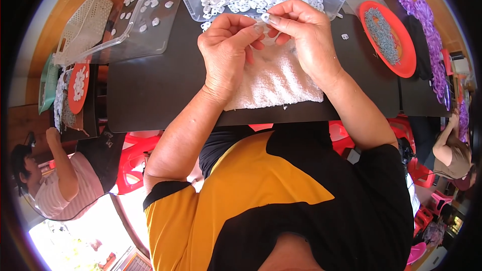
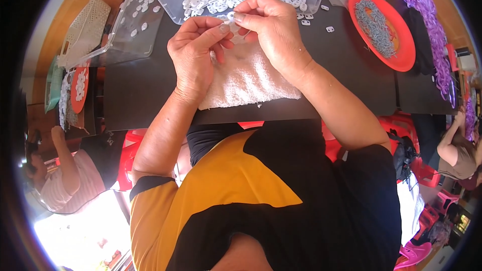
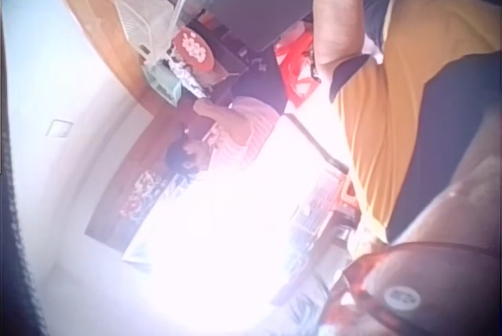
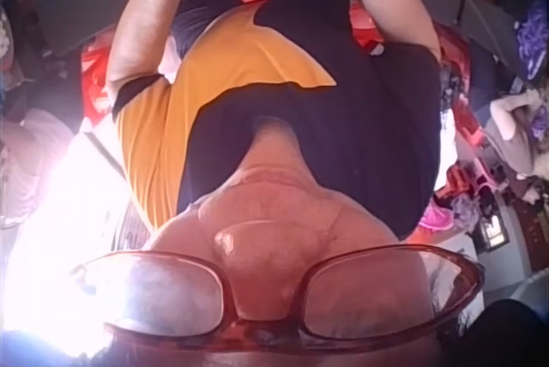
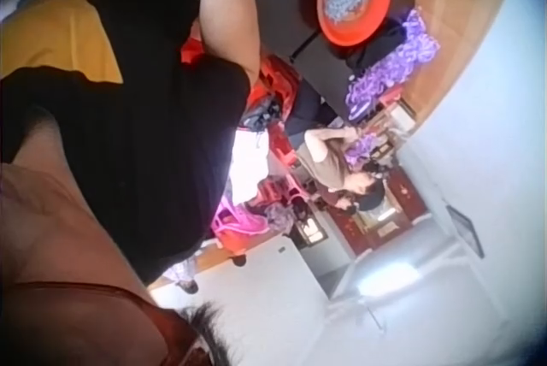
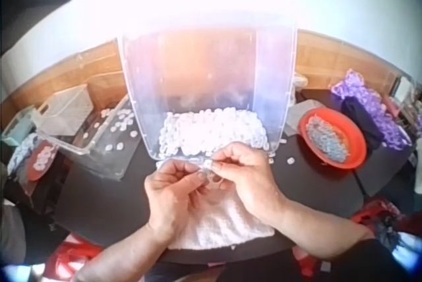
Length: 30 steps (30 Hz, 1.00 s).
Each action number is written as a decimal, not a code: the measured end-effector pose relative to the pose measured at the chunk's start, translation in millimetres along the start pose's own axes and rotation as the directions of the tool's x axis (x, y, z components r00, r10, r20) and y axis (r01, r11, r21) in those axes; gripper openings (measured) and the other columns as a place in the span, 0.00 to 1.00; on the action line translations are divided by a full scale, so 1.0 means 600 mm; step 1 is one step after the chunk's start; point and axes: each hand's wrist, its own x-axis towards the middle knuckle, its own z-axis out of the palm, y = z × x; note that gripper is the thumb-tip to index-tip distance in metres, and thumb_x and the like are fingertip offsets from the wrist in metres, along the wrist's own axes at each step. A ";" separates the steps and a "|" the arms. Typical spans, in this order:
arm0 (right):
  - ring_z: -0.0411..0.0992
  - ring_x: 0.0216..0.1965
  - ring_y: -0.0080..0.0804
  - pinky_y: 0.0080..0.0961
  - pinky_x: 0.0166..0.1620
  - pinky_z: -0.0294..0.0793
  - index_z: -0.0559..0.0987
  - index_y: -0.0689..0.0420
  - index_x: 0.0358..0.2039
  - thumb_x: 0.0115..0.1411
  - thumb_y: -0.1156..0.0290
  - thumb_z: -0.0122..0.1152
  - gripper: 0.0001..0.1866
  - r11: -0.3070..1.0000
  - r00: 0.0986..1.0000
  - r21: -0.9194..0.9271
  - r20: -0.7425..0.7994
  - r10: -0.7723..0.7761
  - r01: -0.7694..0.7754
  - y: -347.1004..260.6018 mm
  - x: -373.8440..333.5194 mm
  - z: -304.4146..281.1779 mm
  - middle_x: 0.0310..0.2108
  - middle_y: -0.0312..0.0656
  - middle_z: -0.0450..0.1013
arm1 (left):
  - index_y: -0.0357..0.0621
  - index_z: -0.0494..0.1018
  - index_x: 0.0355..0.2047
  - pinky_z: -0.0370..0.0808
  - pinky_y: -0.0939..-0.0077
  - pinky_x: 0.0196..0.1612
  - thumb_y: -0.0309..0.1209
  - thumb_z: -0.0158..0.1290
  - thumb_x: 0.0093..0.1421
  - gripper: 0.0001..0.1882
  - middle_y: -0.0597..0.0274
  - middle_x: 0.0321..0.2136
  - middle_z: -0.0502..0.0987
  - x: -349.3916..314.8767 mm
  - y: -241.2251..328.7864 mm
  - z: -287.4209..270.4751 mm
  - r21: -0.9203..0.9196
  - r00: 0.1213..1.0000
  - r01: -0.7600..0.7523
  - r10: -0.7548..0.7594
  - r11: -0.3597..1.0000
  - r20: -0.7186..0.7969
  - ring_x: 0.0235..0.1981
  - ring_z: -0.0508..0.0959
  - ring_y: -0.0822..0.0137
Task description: Picking up and inspecting small white plastic rings from a container and placing them on a towel.
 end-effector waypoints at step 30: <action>0.71 0.25 0.22 0.17 0.30 0.71 0.79 0.63 0.35 0.58 0.75 0.60 0.06 0.969 0.937 0.068 0.279 0.209 -0.236 -0.020 0.010 -0.047 0.27 0.38 0.75 | 0.35 0.75 0.41 0.74 0.86 0.26 0.15 0.62 0.50 0.17 0.65 0.29 0.77 -0.005 -0.002 -0.003 0.158 0.953 -0.213 0.169 0.964 0.253 0.29 0.75 0.78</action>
